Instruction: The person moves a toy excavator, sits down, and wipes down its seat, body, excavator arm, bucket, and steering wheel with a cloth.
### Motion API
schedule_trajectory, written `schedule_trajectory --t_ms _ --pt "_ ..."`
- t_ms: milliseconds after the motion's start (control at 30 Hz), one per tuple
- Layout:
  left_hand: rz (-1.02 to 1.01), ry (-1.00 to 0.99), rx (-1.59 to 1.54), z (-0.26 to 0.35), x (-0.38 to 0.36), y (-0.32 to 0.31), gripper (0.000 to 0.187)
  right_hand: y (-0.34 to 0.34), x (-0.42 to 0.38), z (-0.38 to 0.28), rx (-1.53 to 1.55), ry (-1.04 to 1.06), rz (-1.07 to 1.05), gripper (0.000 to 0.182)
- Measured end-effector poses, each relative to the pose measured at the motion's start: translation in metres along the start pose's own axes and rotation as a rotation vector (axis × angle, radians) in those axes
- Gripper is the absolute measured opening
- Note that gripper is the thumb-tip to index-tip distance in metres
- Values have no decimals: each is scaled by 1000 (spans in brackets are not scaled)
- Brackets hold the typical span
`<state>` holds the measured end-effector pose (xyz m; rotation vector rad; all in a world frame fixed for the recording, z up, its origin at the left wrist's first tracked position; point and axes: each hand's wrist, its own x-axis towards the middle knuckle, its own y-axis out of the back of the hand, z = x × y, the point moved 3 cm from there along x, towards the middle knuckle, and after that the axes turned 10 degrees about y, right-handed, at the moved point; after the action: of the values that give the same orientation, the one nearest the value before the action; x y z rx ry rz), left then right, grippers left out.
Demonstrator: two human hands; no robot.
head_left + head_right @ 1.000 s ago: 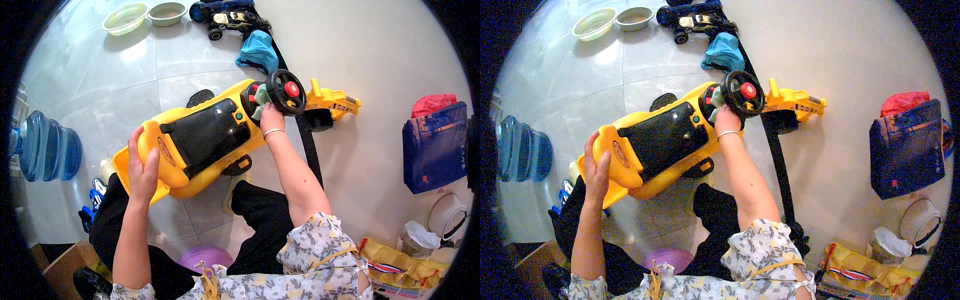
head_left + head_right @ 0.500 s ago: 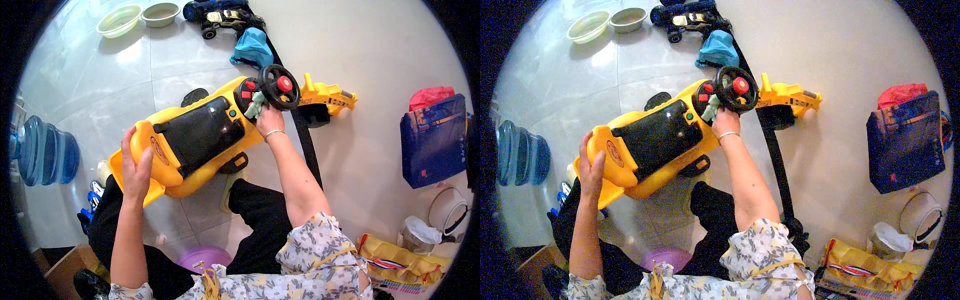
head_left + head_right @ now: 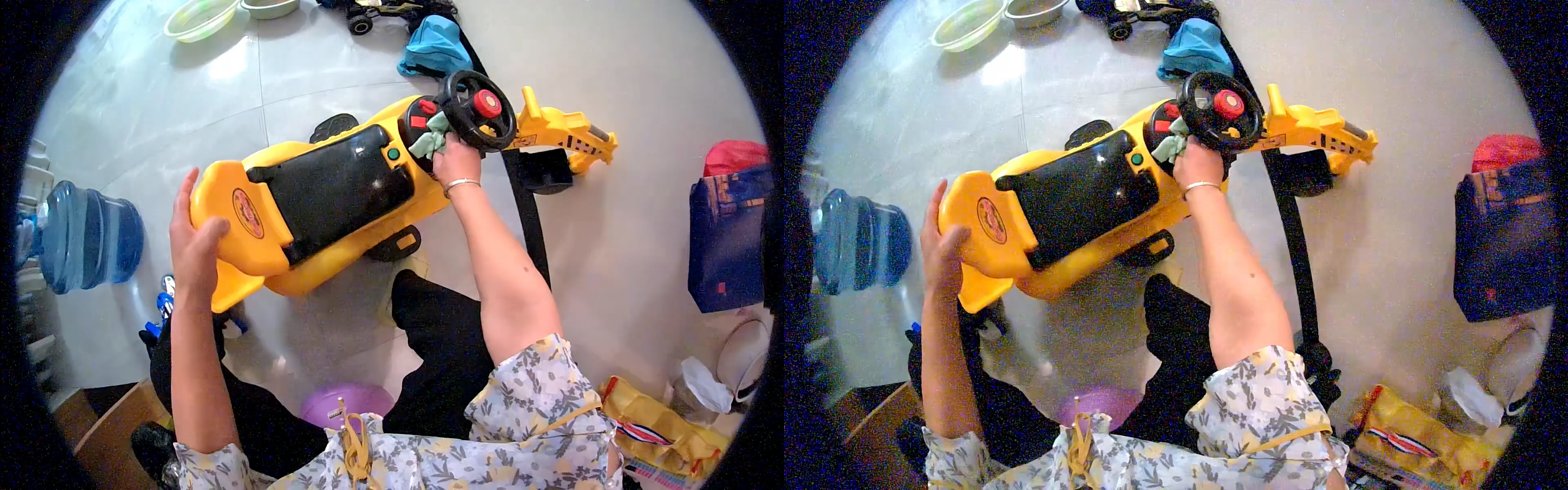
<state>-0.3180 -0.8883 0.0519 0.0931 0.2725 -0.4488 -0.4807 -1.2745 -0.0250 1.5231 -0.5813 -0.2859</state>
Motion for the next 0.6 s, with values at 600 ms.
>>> schedule_trajectory --t_ms 600 --pt "584 -152 210 -3 -6 -18 67 8 6 33 323 314 -45 34"
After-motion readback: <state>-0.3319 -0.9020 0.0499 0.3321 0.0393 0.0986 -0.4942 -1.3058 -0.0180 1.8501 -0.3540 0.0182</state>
